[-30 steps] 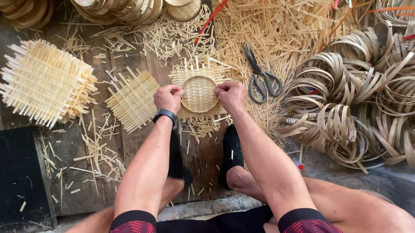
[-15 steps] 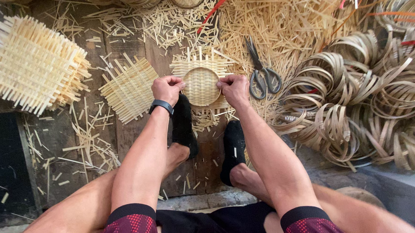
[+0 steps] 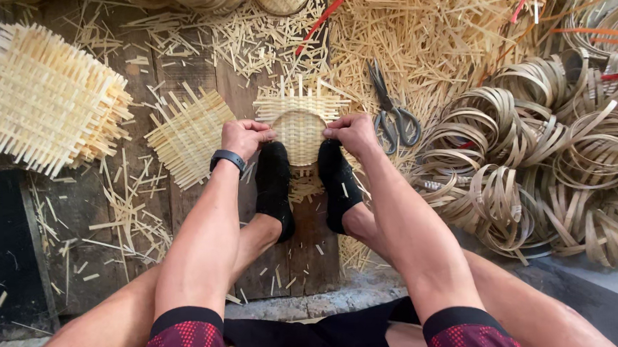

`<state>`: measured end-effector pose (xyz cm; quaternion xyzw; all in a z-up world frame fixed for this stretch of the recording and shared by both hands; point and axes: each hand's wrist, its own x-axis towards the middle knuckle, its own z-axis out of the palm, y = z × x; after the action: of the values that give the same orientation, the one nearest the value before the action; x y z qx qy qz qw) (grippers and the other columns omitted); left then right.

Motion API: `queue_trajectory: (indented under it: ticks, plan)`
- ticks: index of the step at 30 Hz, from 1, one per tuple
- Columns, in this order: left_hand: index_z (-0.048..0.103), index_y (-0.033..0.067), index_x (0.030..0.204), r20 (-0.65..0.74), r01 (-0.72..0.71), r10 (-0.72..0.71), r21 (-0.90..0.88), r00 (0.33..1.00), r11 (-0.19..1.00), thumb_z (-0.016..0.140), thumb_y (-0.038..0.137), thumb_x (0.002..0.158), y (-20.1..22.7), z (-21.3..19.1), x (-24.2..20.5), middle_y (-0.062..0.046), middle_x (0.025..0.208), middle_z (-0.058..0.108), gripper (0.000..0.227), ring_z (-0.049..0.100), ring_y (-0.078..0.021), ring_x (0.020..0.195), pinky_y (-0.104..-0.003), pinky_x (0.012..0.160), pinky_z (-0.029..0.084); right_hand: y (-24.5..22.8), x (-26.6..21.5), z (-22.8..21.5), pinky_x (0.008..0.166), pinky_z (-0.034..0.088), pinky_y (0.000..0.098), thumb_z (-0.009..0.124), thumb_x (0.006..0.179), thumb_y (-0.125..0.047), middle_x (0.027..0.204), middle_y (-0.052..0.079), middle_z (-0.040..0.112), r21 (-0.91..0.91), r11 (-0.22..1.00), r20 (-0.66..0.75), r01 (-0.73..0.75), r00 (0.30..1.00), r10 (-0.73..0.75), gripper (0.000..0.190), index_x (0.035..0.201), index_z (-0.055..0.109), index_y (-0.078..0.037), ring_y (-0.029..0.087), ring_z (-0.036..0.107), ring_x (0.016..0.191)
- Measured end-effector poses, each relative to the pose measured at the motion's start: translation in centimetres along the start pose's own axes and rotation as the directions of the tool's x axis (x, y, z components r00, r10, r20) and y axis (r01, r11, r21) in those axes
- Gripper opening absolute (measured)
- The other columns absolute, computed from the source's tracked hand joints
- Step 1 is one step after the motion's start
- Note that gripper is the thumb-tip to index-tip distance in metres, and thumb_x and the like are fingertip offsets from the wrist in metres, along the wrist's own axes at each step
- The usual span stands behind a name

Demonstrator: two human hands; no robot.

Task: The person assembles bamboo strips around a circular wooden base and trims the excess material with scissors. They weave additional strips into the structure to secure the basket components together.

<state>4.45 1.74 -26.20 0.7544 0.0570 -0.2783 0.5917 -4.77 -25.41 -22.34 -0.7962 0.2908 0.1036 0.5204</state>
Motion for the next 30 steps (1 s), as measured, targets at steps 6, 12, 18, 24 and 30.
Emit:
queue_trajectory:
  ticks: [6,12,18,24,30]
  plan:
    - [0.085,0.018,0.095,0.099,-0.418,0.512,0.717,0.853,0.558,0.082,0.024,0.086,7.1,2.5,-0.6,-0.009,0.095,0.073,0.011,0.065,-0.0277,0.097,-0.041,0.09,0.053,-3.3,-6.7,4.1,0.05,0.047,0.0368,0.072,0.091,-0.033,0.065,0.005,0.065,-0.13,0.991,-0.37,0.003,0.928,-0.051,0.029,0.081,0.07,-0.006,0.019,0.056,0.056]
    - [0.079,0.0177,0.114,0.289,-0.815,0.799,0.441,0.527,0.377,0.069,0.035,0.099,5.2,5.1,1.6,-0.009,0.11,0.069,0.025,0.059,-0.0281,0.099,-0.044,0.092,0.048,0.0,-10.1,12.7,0.042,0.039,0.0299,0.064,0.102,-0.034,0.063,0.003,0.056,0.658,0.625,0.085,-0.419,0.867,0.491,0.037,0.083,0.061,-0.003,0.013,0.046,0.047]
    - [0.079,0.0176,0.101,0.273,-0.574,0.504,0.414,0.819,0.707,0.061,0.033,0.105,2.9,6.6,3.5,-0.005,0.094,0.069,0.024,0.064,-0.0199,0.089,-0.035,0.079,0.053,1.8,-10.0,14.0,0.048,0.044,0.0311,0.061,0.103,-0.029,0.065,0.004,0.061,0.42,0.883,-0.152,-0.21,0.943,0.296,0.033,0.085,0.064,-0.001,0.012,0.052,0.054]
    - [0.078,0.0095,0.079,0.207,-0.251,0.178,0.414,0.962,0.875,0.074,0.059,0.091,3.6,6.7,4.6,-0.005,0.062,0.07,0.051,0.062,-0.0166,0.056,-0.035,0.056,0.049,-1.5,-8.5,6.3,0.056,0.05,0.032,0.061,0.103,-0.029,0.072,0.012,0.073,0.042,0.993,-0.219,-0.11,0.969,0.116,0.034,0.091,0.077,-0.002,0.016,0.062,0.057]
    - [0.077,0.0076,0.073,0.189,-0.289,0.24,0.307,0.952,0.907,0.078,0.048,0.088,3.6,6.5,4.4,-0.004,0.054,0.062,0.043,0.052,-0.0123,0.05,-0.034,0.05,0.042,-2.2,-2.4,3.3,0.062,0.049,0.0299,0.084,0.086,-0.03,0.083,0.014,0.076,0.26,0.955,-0.242,-0.144,0.947,0.209,0.029,0.09,0.08,-0.002,0.014,0.062,0.066]
